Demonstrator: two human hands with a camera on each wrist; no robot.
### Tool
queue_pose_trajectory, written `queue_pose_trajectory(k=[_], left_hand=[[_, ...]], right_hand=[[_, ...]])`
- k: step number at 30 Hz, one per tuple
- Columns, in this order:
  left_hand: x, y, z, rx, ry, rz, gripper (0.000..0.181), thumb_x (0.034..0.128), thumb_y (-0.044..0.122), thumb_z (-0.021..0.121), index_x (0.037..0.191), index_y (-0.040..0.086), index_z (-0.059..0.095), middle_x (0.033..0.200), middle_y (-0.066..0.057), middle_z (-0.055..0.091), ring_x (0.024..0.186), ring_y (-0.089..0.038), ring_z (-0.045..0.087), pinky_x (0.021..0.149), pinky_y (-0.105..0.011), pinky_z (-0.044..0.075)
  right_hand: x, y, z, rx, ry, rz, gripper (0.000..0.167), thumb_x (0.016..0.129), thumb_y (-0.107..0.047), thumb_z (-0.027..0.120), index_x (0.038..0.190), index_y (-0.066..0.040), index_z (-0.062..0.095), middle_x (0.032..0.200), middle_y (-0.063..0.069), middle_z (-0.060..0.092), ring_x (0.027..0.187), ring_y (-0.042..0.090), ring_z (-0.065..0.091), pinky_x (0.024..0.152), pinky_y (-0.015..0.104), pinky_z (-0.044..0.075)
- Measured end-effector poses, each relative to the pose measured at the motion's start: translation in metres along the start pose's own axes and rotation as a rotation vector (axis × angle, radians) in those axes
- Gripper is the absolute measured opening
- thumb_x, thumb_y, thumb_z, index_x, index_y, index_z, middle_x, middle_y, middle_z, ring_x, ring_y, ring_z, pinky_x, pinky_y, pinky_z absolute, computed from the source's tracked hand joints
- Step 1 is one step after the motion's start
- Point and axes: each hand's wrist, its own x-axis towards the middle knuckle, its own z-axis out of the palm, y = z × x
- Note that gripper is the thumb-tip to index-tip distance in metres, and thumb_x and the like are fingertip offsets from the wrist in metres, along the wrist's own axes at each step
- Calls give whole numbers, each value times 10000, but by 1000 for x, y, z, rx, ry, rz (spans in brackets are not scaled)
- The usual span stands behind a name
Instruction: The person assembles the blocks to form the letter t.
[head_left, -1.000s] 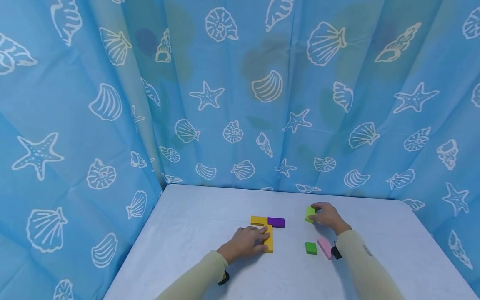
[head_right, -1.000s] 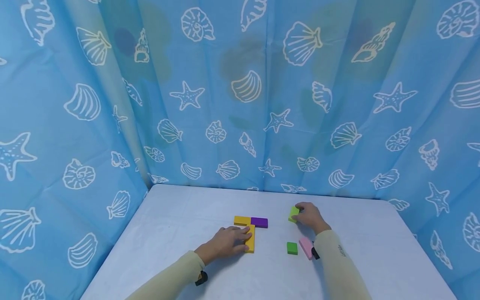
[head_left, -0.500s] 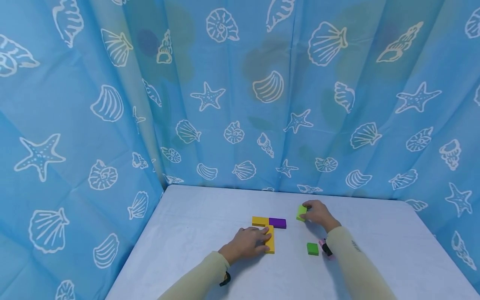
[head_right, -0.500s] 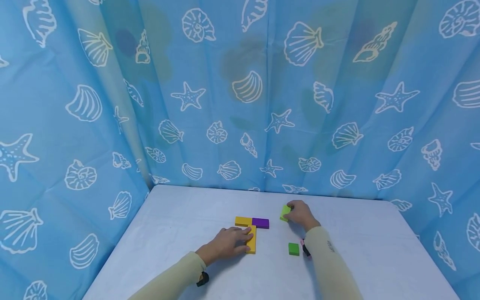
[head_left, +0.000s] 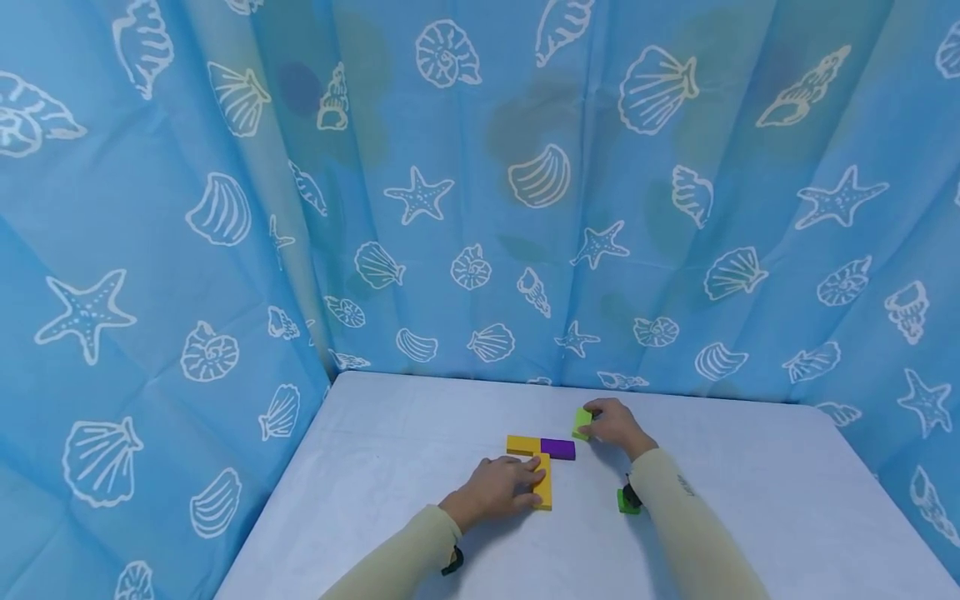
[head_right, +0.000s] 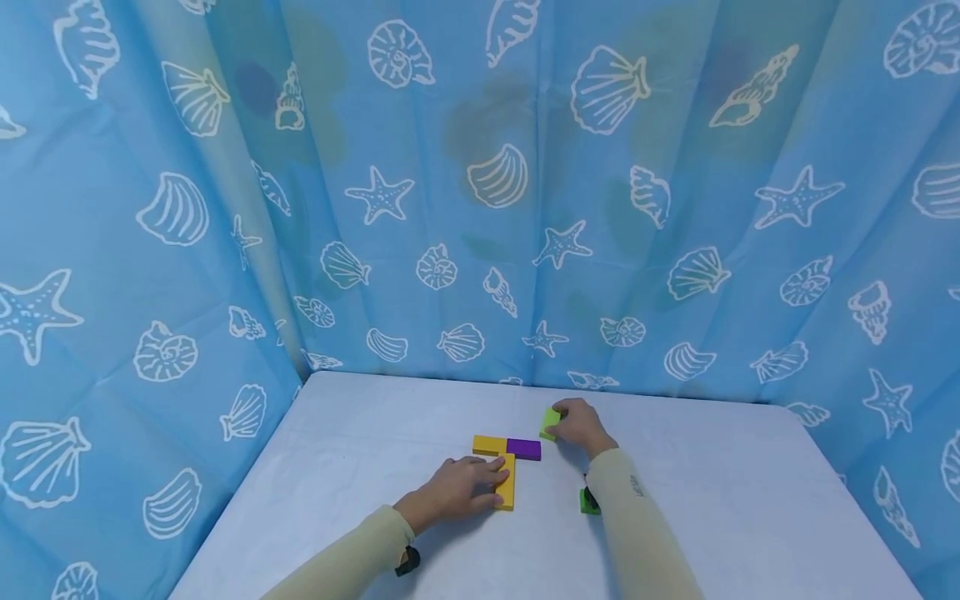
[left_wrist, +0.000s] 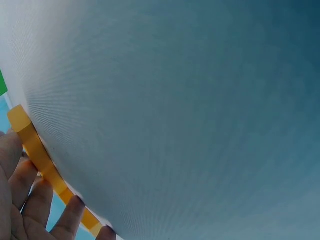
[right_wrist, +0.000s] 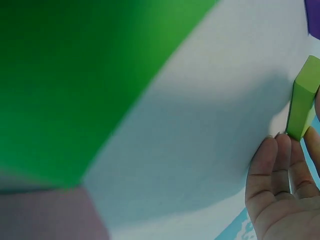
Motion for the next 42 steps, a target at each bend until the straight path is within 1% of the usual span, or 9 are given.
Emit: queue_pose_trajectory(k=[9, 14, 16, 21, 27, 34, 42], left_hand=[[2, -1, 2, -11, -12, -2, 499, 944, 518, 594, 1409, 357, 511, 1517, 196, 423, 1372, -196, 481, 1069, -585, 417], [1, 0, 5, -6, -21, -4, 494, 941, 516, 602, 1401, 355, 525, 1510, 191, 438, 1363, -189, 493, 1057, -569, 433], [0, 0, 6, -6, -24, 0, 491, 942, 515, 600, 1400, 354, 526, 1511, 191, 436, 1362, -187, 494, 1056, -570, 434], [0, 1, 3, -2, -24, 4, 495, 945, 521, 592, 1407, 361, 515, 1520, 195, 422, 1368, -187, 484, 1065, -586, 422], [0, -1, -2, 1, -22, 0, 501, 939, 513, 606, 1409, 363, 515, 1520, 193, 424, 1371, -188, 482, 1065, -595, 418], [1, 0, -1, 11, -22, 13, 502, 951, 516, 584, 1417, 347, 507, 1528, 188, 411, 1380, -193, 472, 1067, -588, 418], [2, 0, 1, 43, -26, 7, 511, 949, 535, 572, 1423, 361, 493, 1532, 196, 402, 1380, -177, 470, 1067, -584, 420]], right_hand=[[3, -10, 12, -3, 13, -11, 543, 876, -200, 746, 1348, 5, 573, 1338, 217, 588, 1221, 373, 534, 1066, 542, 435], [1, -20, 23, -3, -5, -40, 532, 869, -194, 754, 1337, -3, 587, 1317, 212, 606, 1212, 373, 548, 1059, 538, 446], [0, -23, 25, -5, -5, -38, 531, 867, -197, 757, 1338, -17, 590, 1317, 200, 611, 1220, 367, 547, 1064, 541, 442], [1, -30, 26, -5, 5, -44, 525, 863, -198, 760, 1336, -34, 599, 1314, 182, 621, 1226, 353, 548, 1070, 543, 435], [4, -39, 26, 15, -16, -59, 531, 864, -207, 758, 1342, -42, 597, 1312, 184, 617, 1215, 353, 547, 1060, 554, 440], [7, -37, 28, 58, -26, -32, 499, 883, -213, 727, 1346, -75, 605, 1330, 171, 611, 1234, 351, 538, 1071, 565, 426], [11, -37, 32, 83, -25, -15, 468, 882, -196, 723, 1330, -99, 625, 1348, 164, 602, 1264, 361, 518, 1081, 571, 415]])
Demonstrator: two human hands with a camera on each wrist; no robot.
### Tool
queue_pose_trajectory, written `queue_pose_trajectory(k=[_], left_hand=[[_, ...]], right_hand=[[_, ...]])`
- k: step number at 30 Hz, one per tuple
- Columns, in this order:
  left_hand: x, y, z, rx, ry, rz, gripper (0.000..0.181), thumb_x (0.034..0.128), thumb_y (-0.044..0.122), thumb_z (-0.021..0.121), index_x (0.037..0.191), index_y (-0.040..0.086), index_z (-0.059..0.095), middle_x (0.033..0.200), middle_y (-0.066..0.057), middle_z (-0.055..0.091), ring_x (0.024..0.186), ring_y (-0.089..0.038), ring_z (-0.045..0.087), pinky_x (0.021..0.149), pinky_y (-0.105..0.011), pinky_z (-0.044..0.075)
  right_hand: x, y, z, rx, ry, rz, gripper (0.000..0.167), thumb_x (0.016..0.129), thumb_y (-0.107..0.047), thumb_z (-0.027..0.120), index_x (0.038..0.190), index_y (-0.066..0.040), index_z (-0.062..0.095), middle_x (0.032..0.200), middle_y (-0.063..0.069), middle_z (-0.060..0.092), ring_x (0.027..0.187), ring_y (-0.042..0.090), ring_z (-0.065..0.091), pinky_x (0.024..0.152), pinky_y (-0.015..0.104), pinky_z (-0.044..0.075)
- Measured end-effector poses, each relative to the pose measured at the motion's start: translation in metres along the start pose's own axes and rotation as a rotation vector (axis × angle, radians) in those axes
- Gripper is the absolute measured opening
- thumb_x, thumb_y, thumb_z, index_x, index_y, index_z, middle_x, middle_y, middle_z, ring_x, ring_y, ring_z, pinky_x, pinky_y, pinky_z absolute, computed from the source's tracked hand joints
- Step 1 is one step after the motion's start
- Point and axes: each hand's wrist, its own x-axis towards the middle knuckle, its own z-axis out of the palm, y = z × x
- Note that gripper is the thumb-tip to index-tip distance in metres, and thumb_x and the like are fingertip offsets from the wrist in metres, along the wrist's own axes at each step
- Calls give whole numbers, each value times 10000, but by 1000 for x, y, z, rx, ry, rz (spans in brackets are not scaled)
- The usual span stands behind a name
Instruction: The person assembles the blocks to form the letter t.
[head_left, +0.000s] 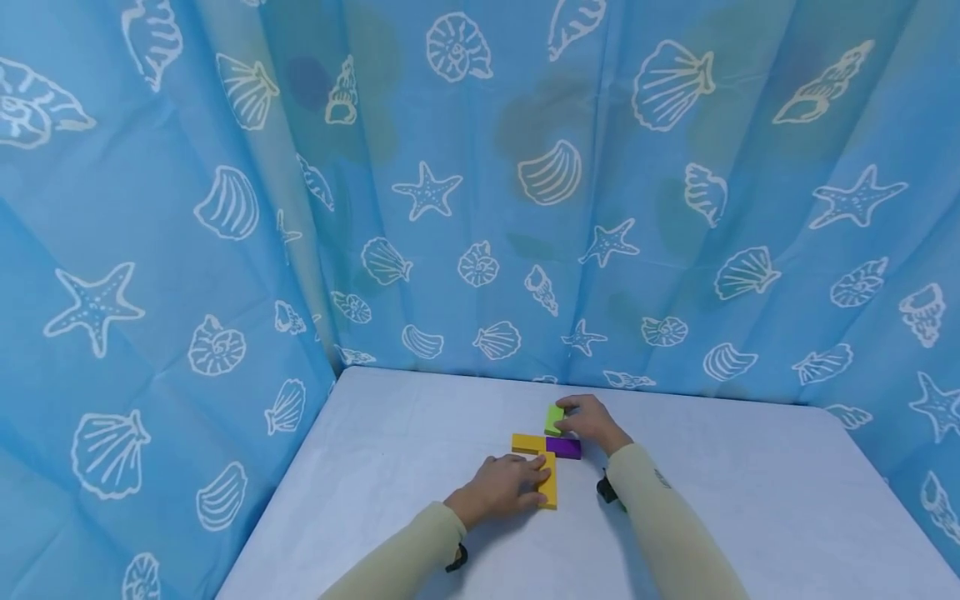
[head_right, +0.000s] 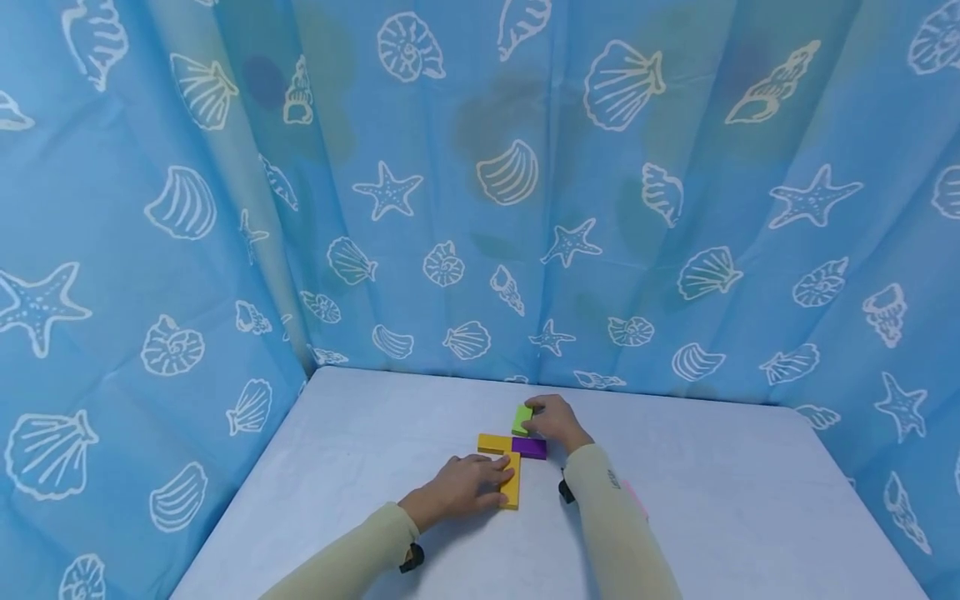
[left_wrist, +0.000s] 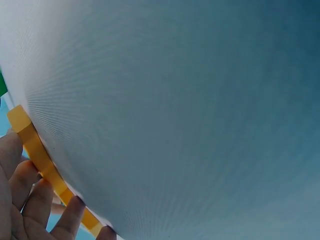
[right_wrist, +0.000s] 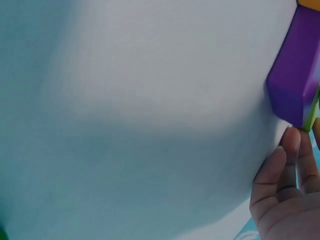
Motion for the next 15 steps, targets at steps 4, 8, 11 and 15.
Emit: queue_pose_trajectory(k=[4, 8, 11, 15], left_hand=[[1, 0, 0, 2, 1, 10, 507, 953, 534, 567, 1424, 361, 492, 1534, 192, 398, 1377, -182, 475, 1060, -588, 426], [1, 0, 0, -1, -2, 11, 505, 955, 527, 569, 1424, 356, 492, 1536, 187, 398, 1378, -186, 476, 1058, -596, 425], [0, 0, 0, 1, 5, 7, 505, 950, 530, 575, 1419, 361, 495, 1532, 191, 401, 1376, -180, 477, 1054, -596, 429], [0, -1, 1, 3, 11, 3, 509, 944, 542, 576, 1416, 369, 496, 1528, 195, 406, 1374, -176, 478, 1050, -595, 432]], right_hand=[[1, -3, 2, -4, -12, 0, 464, 883, -183, 715, 1333, -111, 626, 1356, 157, 597, 1269, 354, 514, 1081, 568, 414], [1, -5, 4, -12, -32, -4, 464, 888, -181, 712, 1337, -110, 622, 1354, 164, 596, 1260, 358, 519, 1072, 572, 421], [1, -5, 4, -12, -40, -11, 462, 892, -189, 713, 1338, -113, 621, 1349, 166, 598, 1255, 360, 521, 1069, 573, 424], [2, -6, 5, 4, -45, -14, 458, 895, -196, 712, 1339, -126, 623, 1358, 158, 595, 1267, 355, 517, 1077, 567, 421]])
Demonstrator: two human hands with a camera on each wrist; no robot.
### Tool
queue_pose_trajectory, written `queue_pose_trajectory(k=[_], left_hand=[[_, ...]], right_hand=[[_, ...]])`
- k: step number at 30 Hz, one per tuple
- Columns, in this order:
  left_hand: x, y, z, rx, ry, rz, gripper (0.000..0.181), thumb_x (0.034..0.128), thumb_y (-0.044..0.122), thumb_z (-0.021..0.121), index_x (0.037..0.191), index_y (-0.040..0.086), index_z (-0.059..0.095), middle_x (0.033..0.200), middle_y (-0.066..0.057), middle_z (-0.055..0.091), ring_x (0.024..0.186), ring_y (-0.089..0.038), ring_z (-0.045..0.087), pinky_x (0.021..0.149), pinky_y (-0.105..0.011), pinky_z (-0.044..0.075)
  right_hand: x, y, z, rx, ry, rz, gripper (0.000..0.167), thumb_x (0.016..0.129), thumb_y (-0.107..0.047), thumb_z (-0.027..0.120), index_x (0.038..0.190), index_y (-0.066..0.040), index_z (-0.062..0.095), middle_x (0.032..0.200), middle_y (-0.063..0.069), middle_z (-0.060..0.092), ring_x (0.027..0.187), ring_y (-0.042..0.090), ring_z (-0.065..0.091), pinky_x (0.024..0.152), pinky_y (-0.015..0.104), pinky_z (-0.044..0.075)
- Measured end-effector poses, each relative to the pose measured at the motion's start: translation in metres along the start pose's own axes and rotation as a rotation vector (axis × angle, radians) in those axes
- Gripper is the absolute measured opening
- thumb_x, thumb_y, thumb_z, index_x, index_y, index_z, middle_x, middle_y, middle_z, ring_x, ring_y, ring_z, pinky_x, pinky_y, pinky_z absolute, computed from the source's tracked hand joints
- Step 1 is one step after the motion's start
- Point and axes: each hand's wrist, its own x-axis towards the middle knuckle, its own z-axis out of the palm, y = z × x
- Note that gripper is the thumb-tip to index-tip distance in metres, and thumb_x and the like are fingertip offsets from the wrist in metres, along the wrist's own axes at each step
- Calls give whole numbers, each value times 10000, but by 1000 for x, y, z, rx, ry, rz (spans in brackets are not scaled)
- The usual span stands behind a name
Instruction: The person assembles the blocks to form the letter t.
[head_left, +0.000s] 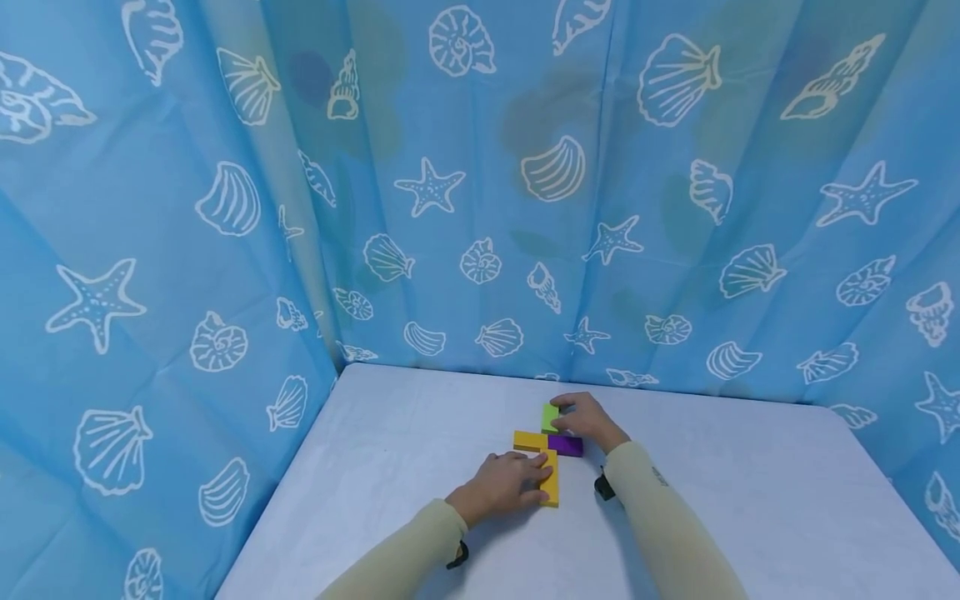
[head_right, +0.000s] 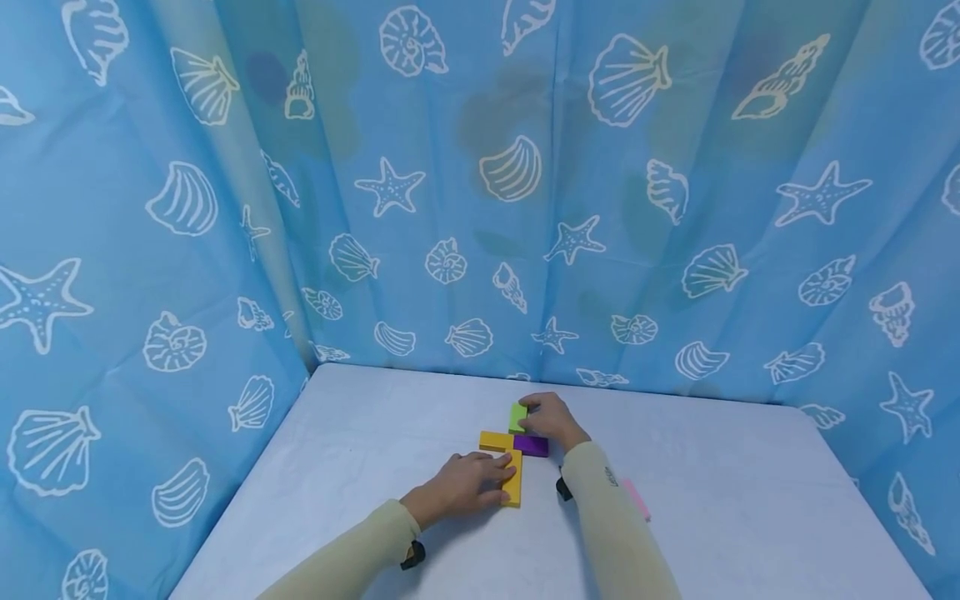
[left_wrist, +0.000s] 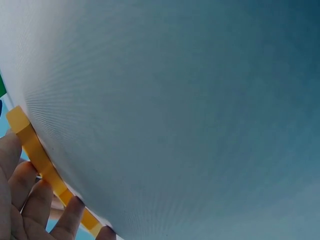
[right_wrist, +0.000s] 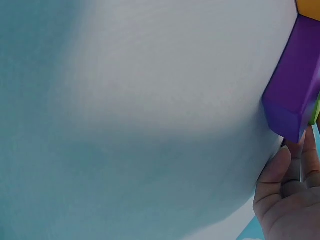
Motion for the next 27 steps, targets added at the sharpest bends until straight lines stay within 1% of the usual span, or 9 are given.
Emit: queue_pose_trajectory(k=[7, 16, 20, 27], left_hand=[[1, -1, -1, 0, 1, -2, 508, 944, 540, 578, 1415, 368, 500, 1527, 188, 415, 1372, -182, 481, 1051, -599, 429], [0, 0, -5, 5, -3, 2, 508, 950, 533, 573, 1422, 358, 500, 1525, 179, 423, 1365, -185, 489, 1048, -586, 437], [-1, 1, -6, -9, -6, 7, 502, 955, 524, 572, 1420, 345, 507, 1527, 168, 425, 1365, -194, 490, 1050, -587, 434], [-1, 2, -4, -20, -17, -2, 499, 954, 525, 573, 1417, 350, 508, 1527, 173, 421, 1372, -194, 483, 1058, -593, 425]], right_hand=[[1, -1, 1, 18, -3, -19, 458, 891, -203, 714, 1335, -136, 626, 1365, 151, 593, 1276, 358, 518, 1067, 566, 431], [-1, -2, 0, 45, -14, 0, 461, 879, -207, 722, 1329, -153, 633, 1377, 148, 580, 1299, 365, 491, 1078, 581, 412], [-2, -2, 0, 57, -15, 14, 465, 874, -193, 720, 1328, -147, 632, 1388, 156, 572, 1304, 373, 485, 1081, 587, 406], [-4, -1, 2, 59, -25, 1, 466, 865, -178, 728, 1320, -130, 638, 1369, 165, 586, 1278, 371, 508, 1078, 572, 416]])
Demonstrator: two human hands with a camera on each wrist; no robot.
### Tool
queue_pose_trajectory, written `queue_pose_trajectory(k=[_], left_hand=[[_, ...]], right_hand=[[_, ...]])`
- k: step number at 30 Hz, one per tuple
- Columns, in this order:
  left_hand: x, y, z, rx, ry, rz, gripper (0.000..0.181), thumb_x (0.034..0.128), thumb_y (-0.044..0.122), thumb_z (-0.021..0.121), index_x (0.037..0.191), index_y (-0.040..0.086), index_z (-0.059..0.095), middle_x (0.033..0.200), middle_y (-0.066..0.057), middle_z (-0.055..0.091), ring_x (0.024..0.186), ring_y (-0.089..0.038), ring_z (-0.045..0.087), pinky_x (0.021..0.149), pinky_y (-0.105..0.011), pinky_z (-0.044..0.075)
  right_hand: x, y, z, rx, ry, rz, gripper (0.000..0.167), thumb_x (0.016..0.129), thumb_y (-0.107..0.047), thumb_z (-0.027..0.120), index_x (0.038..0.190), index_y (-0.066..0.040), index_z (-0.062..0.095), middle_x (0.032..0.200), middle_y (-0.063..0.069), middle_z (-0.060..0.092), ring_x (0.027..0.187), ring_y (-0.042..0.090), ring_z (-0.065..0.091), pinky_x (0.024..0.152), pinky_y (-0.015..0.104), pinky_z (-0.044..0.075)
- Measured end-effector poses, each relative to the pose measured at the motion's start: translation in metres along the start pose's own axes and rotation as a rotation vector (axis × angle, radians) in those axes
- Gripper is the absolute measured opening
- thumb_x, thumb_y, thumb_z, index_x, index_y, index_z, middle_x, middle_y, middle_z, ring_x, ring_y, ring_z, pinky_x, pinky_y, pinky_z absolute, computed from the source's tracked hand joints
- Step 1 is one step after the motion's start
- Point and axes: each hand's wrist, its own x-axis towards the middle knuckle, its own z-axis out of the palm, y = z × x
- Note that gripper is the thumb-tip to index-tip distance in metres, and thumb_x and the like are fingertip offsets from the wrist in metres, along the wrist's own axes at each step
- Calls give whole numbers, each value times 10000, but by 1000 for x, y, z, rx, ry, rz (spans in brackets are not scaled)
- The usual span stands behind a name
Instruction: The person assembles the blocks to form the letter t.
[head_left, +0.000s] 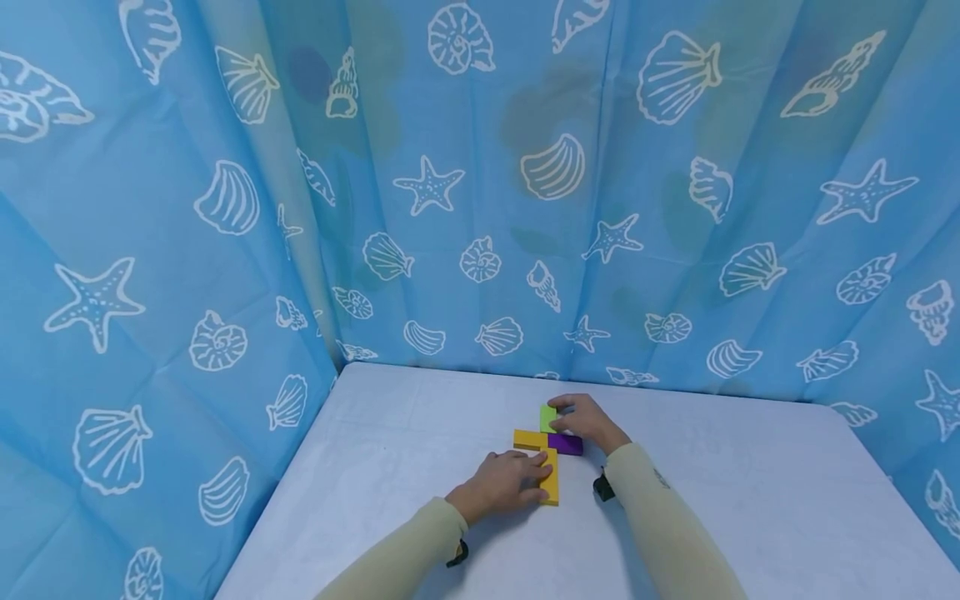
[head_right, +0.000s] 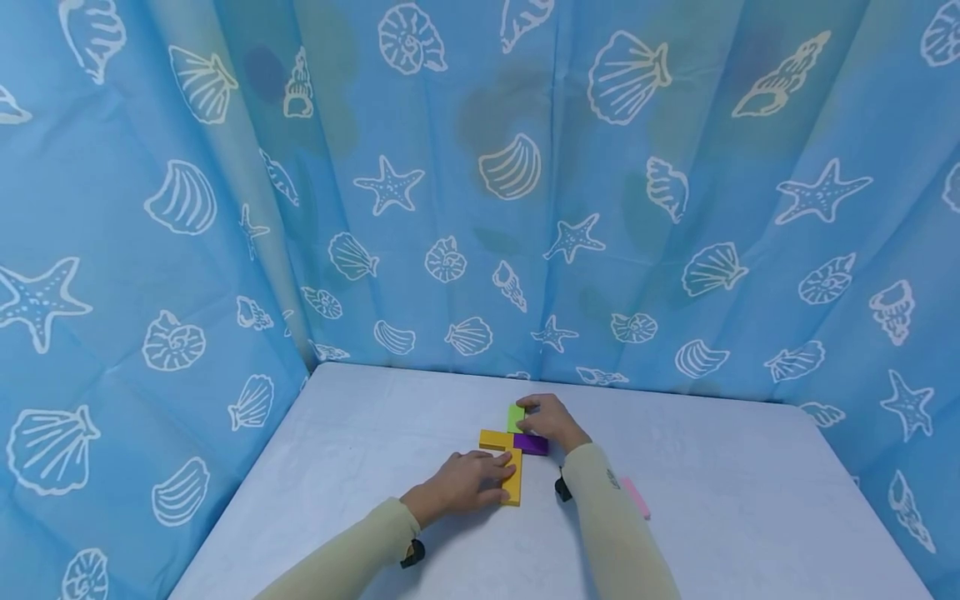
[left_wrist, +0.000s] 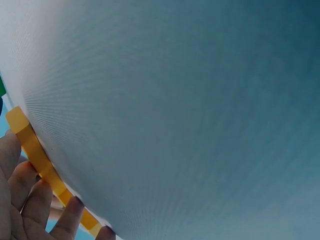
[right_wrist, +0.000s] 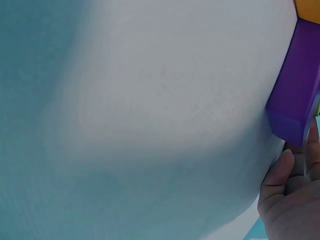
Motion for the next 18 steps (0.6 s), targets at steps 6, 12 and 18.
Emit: queue_pose_trajectory(k=[6, 12, 18], left_hand=[[1, 0, 2, -1, 7, -2, 500, 948, 532, 578, 1412, 360, 512, 1523, 187, 422, 1371, -188, 483, 1054, -592, 428], [1, 0, 3, -3, 7, -11, 502, 942, 535, 585, 1410, 368, 512, 1519, 196, 425, 1376, -187, 476, 1060, -597, 422], [1, -1, 3, -2, 7, -8, 503, 944, 531, 584, 1414, 369, 507, 1521, 199, 421, 1377, -185, 474, 1061, -586, 424]], right_hand=[[0, 1, 1, 2, 4, 7, 462, 866, -179, 724, 1318, -134, 640, 1379, 160, 579, 1284, 370, 496, 1083, 582, 405], [-1, 1, 0, 15, 0, 16, 461, 871, -177, 717, 1323, -138, 635, 1391, 160, 570, 1289, 368, 489, 1090, 589, 396], [0, 3, 1, 31, -1, 24, 465, 870, -179, 723, 1325, -141, 634, 1371, 154, 581, 1259, 354, 507, 1078, 568, 419]])
